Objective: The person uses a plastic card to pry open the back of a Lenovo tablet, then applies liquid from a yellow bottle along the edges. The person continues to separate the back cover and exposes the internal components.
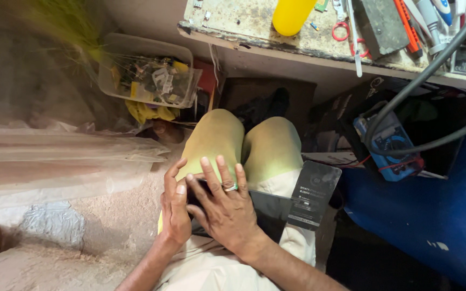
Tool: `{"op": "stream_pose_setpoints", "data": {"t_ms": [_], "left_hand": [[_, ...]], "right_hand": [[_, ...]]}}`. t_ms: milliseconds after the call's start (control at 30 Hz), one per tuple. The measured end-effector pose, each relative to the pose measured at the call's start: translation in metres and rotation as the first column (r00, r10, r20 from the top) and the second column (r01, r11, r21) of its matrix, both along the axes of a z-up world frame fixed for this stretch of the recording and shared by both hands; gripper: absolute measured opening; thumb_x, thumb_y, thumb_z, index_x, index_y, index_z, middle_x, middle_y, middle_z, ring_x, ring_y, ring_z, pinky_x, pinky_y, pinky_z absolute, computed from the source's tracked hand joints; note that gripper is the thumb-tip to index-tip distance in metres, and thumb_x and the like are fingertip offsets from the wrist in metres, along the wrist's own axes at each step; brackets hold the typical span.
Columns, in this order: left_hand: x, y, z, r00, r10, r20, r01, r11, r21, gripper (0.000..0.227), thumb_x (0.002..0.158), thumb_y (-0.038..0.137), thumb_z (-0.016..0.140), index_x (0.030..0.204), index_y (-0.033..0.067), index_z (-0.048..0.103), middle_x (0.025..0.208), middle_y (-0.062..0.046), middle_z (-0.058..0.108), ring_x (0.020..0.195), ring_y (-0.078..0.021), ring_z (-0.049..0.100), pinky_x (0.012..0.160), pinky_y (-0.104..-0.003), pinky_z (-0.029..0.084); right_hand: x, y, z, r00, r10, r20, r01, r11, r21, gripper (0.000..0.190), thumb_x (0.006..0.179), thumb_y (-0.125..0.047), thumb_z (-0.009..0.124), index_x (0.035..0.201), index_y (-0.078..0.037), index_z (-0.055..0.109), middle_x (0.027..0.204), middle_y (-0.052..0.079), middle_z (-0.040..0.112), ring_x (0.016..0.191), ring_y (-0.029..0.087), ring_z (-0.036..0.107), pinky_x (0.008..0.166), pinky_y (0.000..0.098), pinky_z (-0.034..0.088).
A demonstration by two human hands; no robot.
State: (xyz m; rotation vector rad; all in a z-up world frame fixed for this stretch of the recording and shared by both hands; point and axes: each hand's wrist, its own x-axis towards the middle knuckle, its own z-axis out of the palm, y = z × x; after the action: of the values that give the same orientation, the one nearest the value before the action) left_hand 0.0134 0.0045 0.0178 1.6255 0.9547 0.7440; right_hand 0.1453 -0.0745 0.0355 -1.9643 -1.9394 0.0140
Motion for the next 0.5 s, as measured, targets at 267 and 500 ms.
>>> {"op": "stream_pose_setpoints", "data": {"t_ms": [267,500], "left_hand": [[0.006,0.003,-0.001,1.000,0.008,0.004,-0.007,0.992,-0.127,0.058,0.104,0.036,0.027,0.148,-0.0011,0.037,0.105,-0.011,0.078,0.099,-0.0238,0.074,0.097,-0.035,0.053],[0.031,0.017,-0.003,0.990,-0.024,-0.137,0.029,0.999,0.033,0.047,0.103,0.032,0.040,0.139,0.0042,0.052,0.097,-0.012,0.075,0.083,-0.0246,0.073,0.078,-0.036,0.055]], "right_hand": [[0.047,-0.073,0.022,0.966,-0.258,0.005,0.258,0.964,-0.059,0.049,0.094,-0.041,0.059,0.132,-0.011,0.064,0.154,0.026,0.040,0.149,0.047,0.026,0.121,0.0619,0.014],[0.110,-0.158,0.007,0.333,-0.543,-0.771,0.672,0.710,-0.209,0.048,0.090,-0.016,0.074,0.132,0.001,0.057,0.127,0.012,0.062,0.112,0.019,0.063,0.099,0.0330,0.051]]}}
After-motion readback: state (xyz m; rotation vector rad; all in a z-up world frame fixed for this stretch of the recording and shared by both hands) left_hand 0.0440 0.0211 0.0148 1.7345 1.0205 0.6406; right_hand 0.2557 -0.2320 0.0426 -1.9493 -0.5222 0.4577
